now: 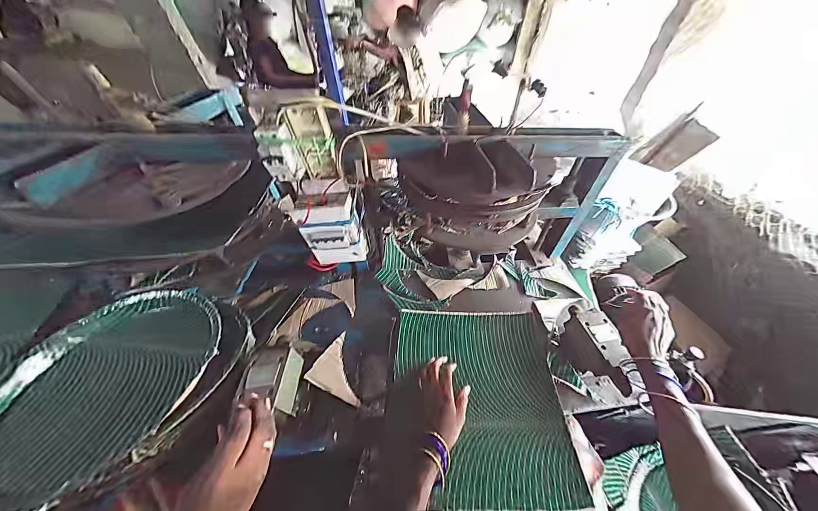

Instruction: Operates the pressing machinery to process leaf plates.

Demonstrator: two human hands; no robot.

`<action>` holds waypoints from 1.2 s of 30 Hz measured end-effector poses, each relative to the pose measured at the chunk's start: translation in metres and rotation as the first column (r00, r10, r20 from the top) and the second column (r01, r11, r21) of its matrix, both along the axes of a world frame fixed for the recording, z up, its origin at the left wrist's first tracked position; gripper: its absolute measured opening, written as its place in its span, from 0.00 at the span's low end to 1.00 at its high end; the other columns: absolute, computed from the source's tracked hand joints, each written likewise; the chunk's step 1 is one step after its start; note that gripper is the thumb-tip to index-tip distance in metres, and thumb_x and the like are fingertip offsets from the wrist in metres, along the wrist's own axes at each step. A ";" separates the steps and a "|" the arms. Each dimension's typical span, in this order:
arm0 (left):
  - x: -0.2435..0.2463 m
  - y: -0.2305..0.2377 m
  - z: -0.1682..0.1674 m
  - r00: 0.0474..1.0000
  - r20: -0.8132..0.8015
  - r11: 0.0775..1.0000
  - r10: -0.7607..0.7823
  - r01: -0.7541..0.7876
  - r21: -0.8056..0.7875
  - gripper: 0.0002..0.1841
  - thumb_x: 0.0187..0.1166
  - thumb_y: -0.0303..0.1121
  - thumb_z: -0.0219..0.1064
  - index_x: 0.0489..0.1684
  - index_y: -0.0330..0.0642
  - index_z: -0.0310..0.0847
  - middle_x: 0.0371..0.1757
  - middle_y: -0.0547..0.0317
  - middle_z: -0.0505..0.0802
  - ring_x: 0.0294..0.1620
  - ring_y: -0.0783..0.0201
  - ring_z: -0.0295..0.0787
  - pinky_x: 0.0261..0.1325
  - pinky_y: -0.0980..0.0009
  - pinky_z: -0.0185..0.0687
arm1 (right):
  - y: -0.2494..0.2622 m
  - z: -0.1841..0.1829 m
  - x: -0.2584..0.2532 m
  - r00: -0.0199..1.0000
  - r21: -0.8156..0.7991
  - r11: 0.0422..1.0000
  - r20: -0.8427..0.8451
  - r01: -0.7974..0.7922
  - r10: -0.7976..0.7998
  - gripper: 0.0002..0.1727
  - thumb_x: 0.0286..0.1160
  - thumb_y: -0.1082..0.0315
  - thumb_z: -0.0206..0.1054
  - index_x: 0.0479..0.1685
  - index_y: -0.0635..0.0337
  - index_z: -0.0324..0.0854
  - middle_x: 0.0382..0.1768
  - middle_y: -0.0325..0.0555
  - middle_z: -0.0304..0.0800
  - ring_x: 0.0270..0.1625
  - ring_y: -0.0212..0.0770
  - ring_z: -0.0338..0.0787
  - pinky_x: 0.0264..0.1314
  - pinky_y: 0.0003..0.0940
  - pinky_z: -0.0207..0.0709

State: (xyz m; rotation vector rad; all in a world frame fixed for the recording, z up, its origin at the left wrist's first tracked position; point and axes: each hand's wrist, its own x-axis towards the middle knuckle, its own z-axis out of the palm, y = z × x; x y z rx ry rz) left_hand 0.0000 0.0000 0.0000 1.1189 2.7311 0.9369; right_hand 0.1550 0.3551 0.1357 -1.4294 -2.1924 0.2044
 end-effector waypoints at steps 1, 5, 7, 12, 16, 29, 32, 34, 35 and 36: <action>0.000 0.000 -0.003 1.000 0.001 1.000 0.004 -0.004 0.004 0.27 0.76 0.49 0.68 0.69 0.42 0.84 0.78 0.43 0.81 0.85 0.41 0.69 0.88 0.45 0.57 | 0.000 -0.006 0.007 0.998 0.043 0.999 -0.069 -0.006 0.009 0.21 0.86 0.68 0.52 0.69 0.64 0.83 0.67 0.66 0.86 0.73 0.67 0.83 0.75 0.65 0.72; -0.002 -0.001 0.006 0.998 0.061 0.996 0.000 0.006 -0.089 0.28 0.77 0.52 0.67 0.72 0.46 0.83 0.81 0.47 0.78 0.86 0.45 0.66 0.89 0.47 0.53 | -0.044 -0.019 0.067 0.875 0.129 0.992 -0.482 0.015 0.049 0.16 0.85 0.74 0.56 0.58 0.73 0.85 0.60 0.68 0.89 0.67 0.61 0.88 0.75 0.57 0.75; -0.004 0.000 0.013 0.991 0.134 0.996 0.003 0.009 -0.089 0.28 0.78 0.52 0.66 0.73 0.46 0.82 0.82 0.48 0.77 0.86 0.45 0.65 0.90 0.46 0.51 | -0.067 -0.032 0.093 0.795 0.134 0.990 -0.605 0.037 0.053 0.13 0.83 0.78 0.57 0.52 0.79 0.85 0.56 0.71 0.90 0.63 0.60 0.90 0.72 0.53 0.79; -0.039 0.014 0.036 0.964 0.263 0.961 0.046 -0.115 0.252 0.31 0.79 0.52 0.66 0.71 0.34 0.80 0.69 0.40 0.87 0.74 0.42 0.80 0.80 0.44 0.70 | -0.081 -0.045 0.107 0.778 0.105 0.993 -0.628 0.062 0.018 0.15 0.77 0.83 0.52 0.52 0.78 0.85 0.55 0.70 0.89 0.59 0.60 0.89 0.64 0.55 0.79; -0.095 0.041 0.131 0.896 0.442 0.818 0.035 -0.280 0.503 0.29 0.88 0.46 0.61 0.74 0.27 0.71 0.59 0.37 0.90 0.54 0.50 0.91 0.60 0.53 0.87 | -0.078 -0.050 0.104 0.762 0.106 0.992 -0.647 0.071 0.015 0.16 0.77 0.82 0.52 0.52 0.77 0.84 0.56 0.70 0.89 0.61 0.61 0.89 0.66 0.58 0.77; -0.245 0.108 0.204 0.787 0.564 0.666 0.250 -0.563 0.490 0.34 0.80 0.35 0.73 0.80 0.25 0.64 0.64 0.27 0.83 0.46 0.46 0.90 0.50 0.55 0.89 | -0.103 0.057 0.004 0.946 0.338 0.915 -0.153 -0.221 0.286 0.19 0.77 0.70 0.61 0.64 0.64 0.87 0.66 0.68 0.86 0.74 0.71 0.80 0.76 0.69 0.67; -0.219 0.091 0.208 0.859 0.475 0.717 0.191 -0.452 0.531 0.26 0.82 0.30 0.68 0.78 0.30 0.69 0.48 0.39 0.87 0.27 0.60 0.85 0.33 0.65 0.86 | -0.146 0.062 -0.035 0.838 0.465 0.788 -0.159 -0.403 0.522 0.18 0.77 0.71 0.62 0.62 0.57 0.90 0.64 0.54 0.90 0.74 0.61 0.84 0.77 0.62 0.73; -0.165 0.067 0.214 0.880 0.475 0.696 0.014 -0.350 0.628 0.24 0.84 0.25 0.63 0.77 0.27 0.67 0.37 0.47 0.84 0.18 0.69 0.77 0.24 0.74 0.78 | -0.165 0.067 -0.058 0.767 0.539 0.680 -0.094 -0.497 0.635 0.21 0.78 0.70 0.57 0.66 0.57 0.87 0.68 0.51 0.89 0.79 0.59 0.80 0.82 0.62 0.69; -0.137 0.050 0.210 0.876 0.478 0.695 -0.068 -0.302 0.652 0.24 0.84 0.26 0.61 0.78 0.27 0.67 0.38 0.47 0.85 0.18 0.70 0.77 0.23 0.74 0.78 | -0.169 0.068 -0.067 0.754 0.539 0.647 -0.033 -0.539 0.656 0.23 0.80 0.67 0.55 0.72 0.57 0.83 0.75 0.51 0.85 0.84 0.58 0.75 0.86 0.63 0.63; -0.109 0.031 0.201 0.867 0.482 0.704 -0.128 -0.262 0.659 0.24 0.85 0.27 0.60 0.78 0.28 0.67 0.39 0.48 0.86 0.18 0.71 0.77 0.22 0.75 0.78 | -0.172 0.066 -0.075 0.755 0.530 0.629 0.032 -0.568 0.655 0.26 0.81 0.65 0.56 0.78 0.57 0.78 0.80 0.51 0.79 0.88 0.58 0.70 0.87 0.66 0.59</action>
